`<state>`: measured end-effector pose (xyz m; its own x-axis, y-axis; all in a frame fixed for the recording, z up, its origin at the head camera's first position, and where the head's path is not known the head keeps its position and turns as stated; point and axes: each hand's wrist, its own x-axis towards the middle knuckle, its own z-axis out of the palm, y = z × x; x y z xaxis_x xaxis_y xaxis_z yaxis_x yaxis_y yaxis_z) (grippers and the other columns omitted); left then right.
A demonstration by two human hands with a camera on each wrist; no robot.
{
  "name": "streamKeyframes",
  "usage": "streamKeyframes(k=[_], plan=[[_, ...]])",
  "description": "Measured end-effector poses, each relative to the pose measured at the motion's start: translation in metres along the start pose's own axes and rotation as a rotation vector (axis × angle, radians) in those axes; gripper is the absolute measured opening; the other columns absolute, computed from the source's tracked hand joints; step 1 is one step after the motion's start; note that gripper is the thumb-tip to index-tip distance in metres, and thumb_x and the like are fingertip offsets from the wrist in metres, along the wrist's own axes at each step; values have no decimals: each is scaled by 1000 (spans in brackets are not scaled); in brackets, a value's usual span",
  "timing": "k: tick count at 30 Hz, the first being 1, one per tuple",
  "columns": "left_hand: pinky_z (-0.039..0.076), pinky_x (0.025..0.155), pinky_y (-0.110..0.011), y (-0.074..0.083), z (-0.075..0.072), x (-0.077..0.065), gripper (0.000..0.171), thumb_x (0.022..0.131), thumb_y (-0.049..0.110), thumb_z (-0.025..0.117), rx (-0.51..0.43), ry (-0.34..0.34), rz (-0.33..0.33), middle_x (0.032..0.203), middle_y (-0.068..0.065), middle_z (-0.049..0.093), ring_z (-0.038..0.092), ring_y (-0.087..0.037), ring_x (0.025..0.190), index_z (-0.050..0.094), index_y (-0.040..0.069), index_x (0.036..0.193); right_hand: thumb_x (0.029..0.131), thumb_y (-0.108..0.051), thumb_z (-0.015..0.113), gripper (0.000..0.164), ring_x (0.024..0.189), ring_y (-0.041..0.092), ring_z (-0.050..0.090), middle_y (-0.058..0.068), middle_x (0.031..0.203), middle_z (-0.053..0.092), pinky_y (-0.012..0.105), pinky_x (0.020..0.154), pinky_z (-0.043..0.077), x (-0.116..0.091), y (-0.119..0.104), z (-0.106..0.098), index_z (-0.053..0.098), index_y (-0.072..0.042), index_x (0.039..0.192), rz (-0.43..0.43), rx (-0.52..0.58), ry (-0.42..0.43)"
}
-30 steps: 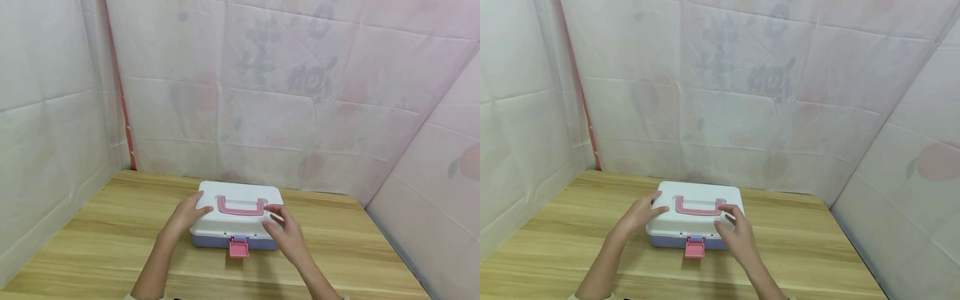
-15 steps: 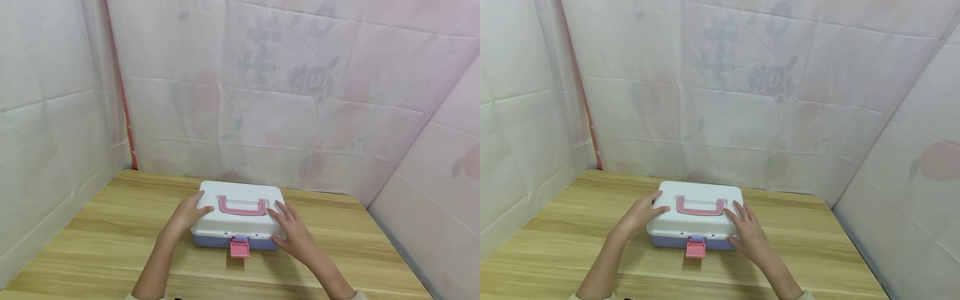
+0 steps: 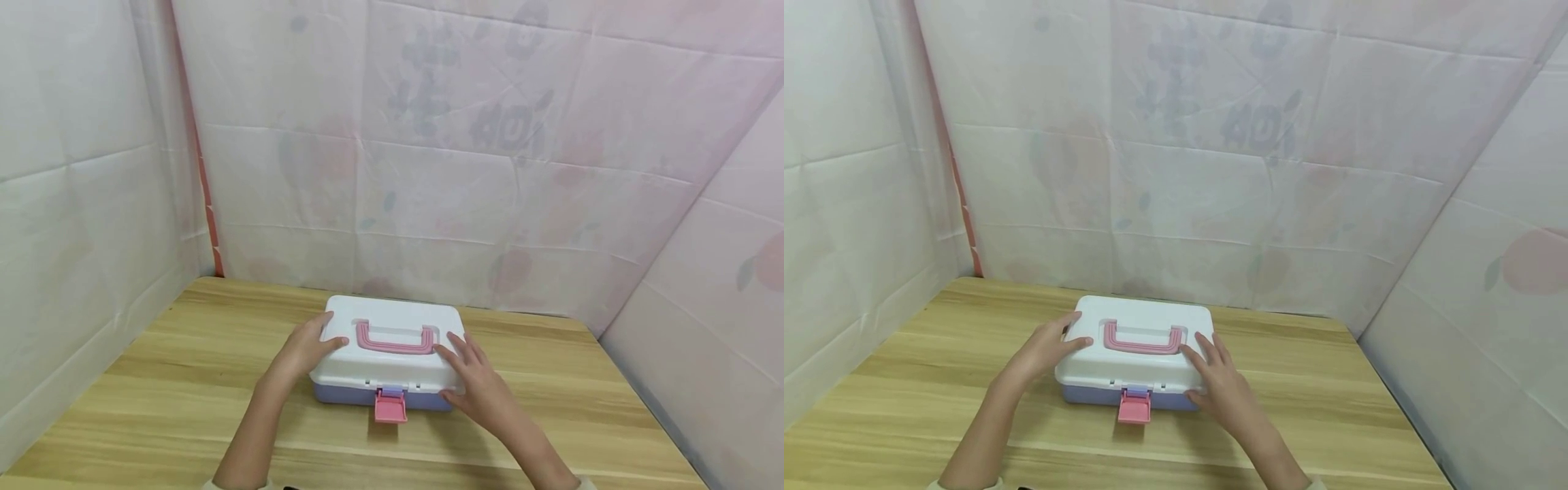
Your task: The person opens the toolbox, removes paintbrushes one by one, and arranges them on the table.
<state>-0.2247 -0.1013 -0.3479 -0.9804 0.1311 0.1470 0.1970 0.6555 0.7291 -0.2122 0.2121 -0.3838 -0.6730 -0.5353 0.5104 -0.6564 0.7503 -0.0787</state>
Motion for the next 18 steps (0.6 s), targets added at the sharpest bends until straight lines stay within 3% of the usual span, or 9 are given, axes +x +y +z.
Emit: streamKeyframes(k=[5, 10, 13, 18], plan=[[27, 101, -51, -1, -2, 0, 60, 87, 20, 63, -5, -11, 3, 133, -29, 39, 34, -42, 123, 39, -12, 132, 58, -21, 87, 79, 124, 43, 33, 16, 136, 40, 43, 55, 53, -3, -3, -1, 51, -13, 129, -1, -68, -18], [27, 101, -50, -2, -3, -2, 60, 87, 19, 64, -7, -24, 20, 133, -29, 40, 35, -42, 123, 38, -13, 132, 58, -21, 87, 78, 122, 42, 36, 16, 133, 43, 40, 52, 53, -5, -6, -3, 52, -13, 128, -23, -92, -11], [24, 102, -50, -3, -2, -5, 68, 85, 22, 67, -6, -70, 56, 135, -30, 36, 30, -42, 126, 35, -14, 133, 58, -22, 87, 77, 122, 41, 36, 15, 132, 44, 41, 54, 53, -6, -7, -5, 54, -14, 126, -12, -88, -18], [21, 104, -50, -3, 1, -8, 87, 72, 20, 79, -53, -163, 160, 142, -28, 25, 16, -39, 132, 30, -8, 137, 55, -23, 88, 77, 122, 40, 38, 14, 131, 46, 41, 55, 53, -6, -7, -7, 55, -15, 125, -5, -79, -15]])
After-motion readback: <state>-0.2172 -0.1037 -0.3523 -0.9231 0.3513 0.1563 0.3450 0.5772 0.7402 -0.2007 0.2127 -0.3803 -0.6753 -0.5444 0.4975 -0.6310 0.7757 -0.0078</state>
